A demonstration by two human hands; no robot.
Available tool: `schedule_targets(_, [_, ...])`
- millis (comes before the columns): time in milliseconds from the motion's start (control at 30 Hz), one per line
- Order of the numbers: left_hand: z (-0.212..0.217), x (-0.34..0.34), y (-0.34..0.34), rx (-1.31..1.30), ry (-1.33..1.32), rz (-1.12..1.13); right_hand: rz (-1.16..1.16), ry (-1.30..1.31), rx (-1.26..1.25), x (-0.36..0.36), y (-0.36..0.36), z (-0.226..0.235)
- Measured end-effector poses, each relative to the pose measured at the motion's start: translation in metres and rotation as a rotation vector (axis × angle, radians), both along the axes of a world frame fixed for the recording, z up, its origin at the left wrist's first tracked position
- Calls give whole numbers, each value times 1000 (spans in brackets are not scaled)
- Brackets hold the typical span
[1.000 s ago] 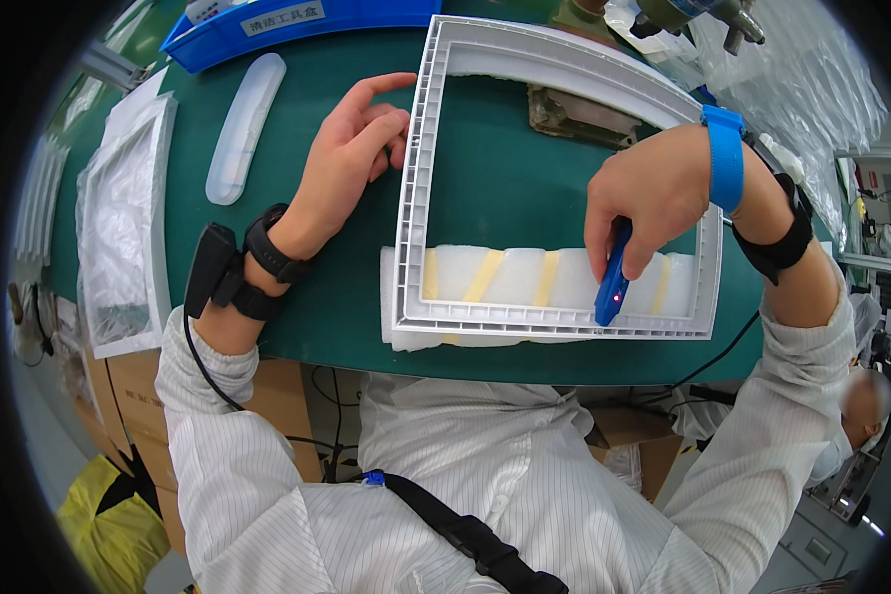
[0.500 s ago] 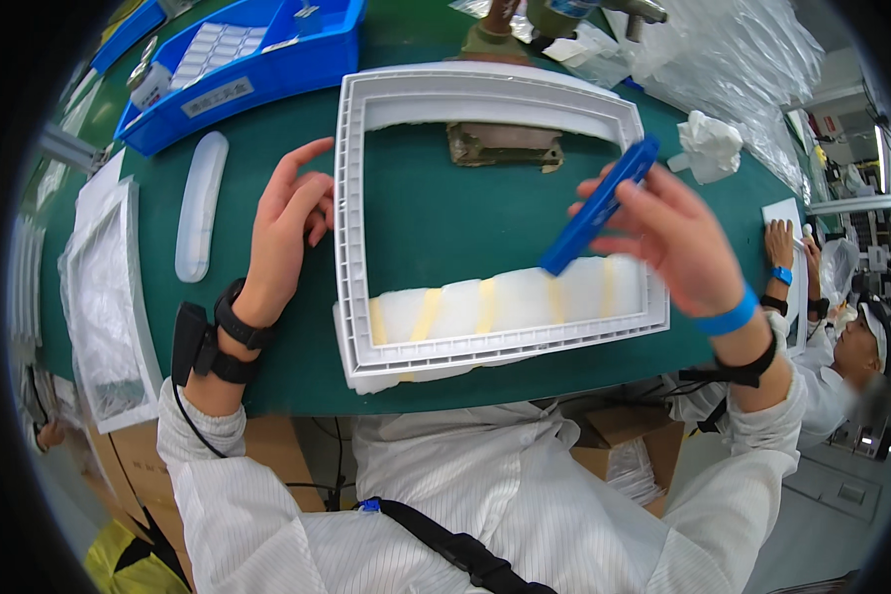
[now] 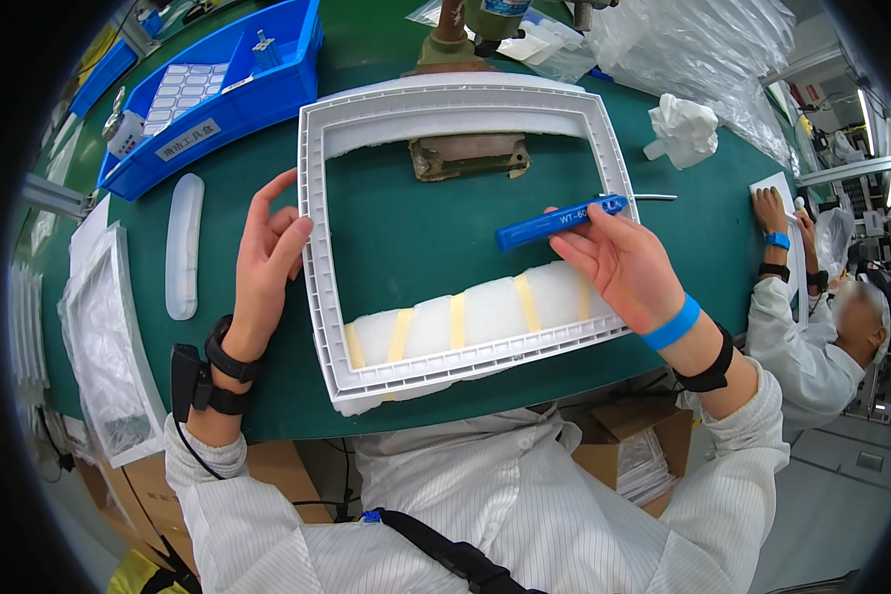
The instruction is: Assembling a white plastic frame by using a manual press, applying adhesive from a bottle, and cleaning with a wipe before packing.
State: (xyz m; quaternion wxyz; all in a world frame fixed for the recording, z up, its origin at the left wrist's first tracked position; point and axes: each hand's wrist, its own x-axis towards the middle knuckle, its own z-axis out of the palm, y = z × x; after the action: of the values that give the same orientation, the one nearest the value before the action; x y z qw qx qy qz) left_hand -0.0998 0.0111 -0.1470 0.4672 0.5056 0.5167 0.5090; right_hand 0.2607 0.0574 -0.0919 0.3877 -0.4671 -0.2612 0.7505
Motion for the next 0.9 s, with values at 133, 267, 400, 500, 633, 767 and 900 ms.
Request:
schedule_targets(133, [-4,4,-2,-31,35,7,-34,26,9,-3,-1,-3])
schedule_targets(267, [-5,6,1,-7,44,3,-65,51,24,-2,0,-5])
schedule_targets(400, [2,6,3,-20,43,2,-83,48,33,-3,4,-5])
schedule_targets(500, [7,-1,0,-38,-20,-7,-38,46,32,-9,7,-4])
schedule_targets(633, [1,-5,0,-11,-166,47,149,-164,-5,-20,12,18])
schedule_targets(767, [-3,-30,11,132,215,236,464,-376,89,-47,36,24])
schedule_targets(900, [9,-66,16,159,464,384,651,-573,79,-74,61,7])
